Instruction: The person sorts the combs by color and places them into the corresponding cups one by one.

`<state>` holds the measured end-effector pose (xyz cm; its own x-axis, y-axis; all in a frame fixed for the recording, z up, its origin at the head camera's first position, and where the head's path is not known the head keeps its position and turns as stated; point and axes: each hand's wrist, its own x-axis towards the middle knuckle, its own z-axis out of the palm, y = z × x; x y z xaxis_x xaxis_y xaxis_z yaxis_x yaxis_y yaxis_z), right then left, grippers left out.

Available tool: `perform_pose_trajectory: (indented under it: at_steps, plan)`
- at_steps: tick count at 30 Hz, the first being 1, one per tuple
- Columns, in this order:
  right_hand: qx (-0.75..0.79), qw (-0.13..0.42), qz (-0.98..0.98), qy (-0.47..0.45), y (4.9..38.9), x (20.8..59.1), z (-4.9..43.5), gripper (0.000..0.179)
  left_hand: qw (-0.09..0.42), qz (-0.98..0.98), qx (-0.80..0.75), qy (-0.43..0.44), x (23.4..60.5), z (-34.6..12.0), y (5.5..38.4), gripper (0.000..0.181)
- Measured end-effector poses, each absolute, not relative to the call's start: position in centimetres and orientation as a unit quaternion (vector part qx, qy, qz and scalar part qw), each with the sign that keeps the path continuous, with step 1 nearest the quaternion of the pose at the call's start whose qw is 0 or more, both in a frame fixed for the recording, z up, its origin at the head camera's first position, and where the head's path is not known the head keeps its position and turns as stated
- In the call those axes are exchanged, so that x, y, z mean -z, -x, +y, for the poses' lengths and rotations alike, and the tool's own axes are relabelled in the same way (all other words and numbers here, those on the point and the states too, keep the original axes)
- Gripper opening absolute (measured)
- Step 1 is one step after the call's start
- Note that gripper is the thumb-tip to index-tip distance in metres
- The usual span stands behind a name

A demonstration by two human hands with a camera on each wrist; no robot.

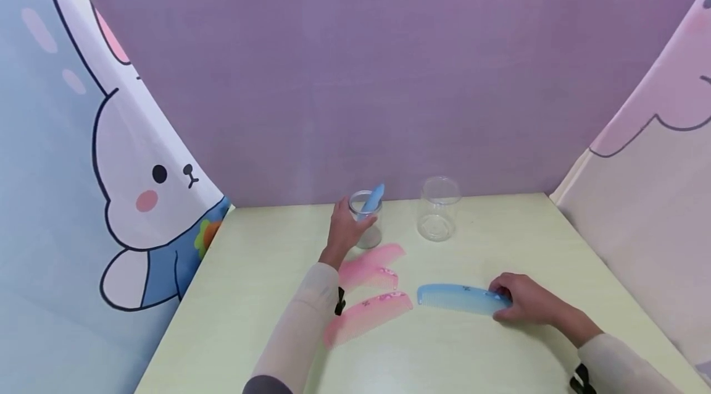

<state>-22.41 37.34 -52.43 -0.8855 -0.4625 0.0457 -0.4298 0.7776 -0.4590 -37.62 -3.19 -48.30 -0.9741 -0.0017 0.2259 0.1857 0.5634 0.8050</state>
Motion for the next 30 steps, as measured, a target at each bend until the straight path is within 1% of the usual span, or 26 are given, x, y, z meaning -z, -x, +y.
perform_pose_trajectory:
  at_steps: [6, 9, 17, 20, 27, 30]
  plan:
    - [0.247, 0.026, 0.934, 0.256, 22.6, 52.7, 37.6, 0.041, 0.097, -0.878, 0.465, 0.053, 48.2, -3.2, 37.6, 0.089]
    - [0.243, 0.016, 0.937, 0.252, 22.9, 52.6, 37.7, 0.041, 0.099, -0.876, 0.468, 0.06, 48.0, -3.1, 37.7, 0.089]
    - [0.241, -0.001, 0.935, 0.259, 23.6, 50.9, 37.3, 0.04, 0.097, -0.878, 0.465, 0.052, 48.3, -3.1, 37.7, 0.087]
    - [0.236, -0.019, 0.938, 0.253, 24.0, 50.0, 37.0, 0.038, 0.098, -0.878, 0.465, 0.055, 48.3, -3.0, 37.7, 0.087]
    - [0.23, -0.082, 0.933, 0.263, 25.6, 48.4, 36.4, 0.036, 0.1, -0.878, 0.465, 0.058, 48.1, -3.2, 37.7, 0.088]
    - [0.216, -0.09, 0.937, 0.261, 26.3, 47.4, 36.1, 0.037, 0.097, -0.88, 0.461, 0.056, 48.1, -3.2, 37.8, 0.088]
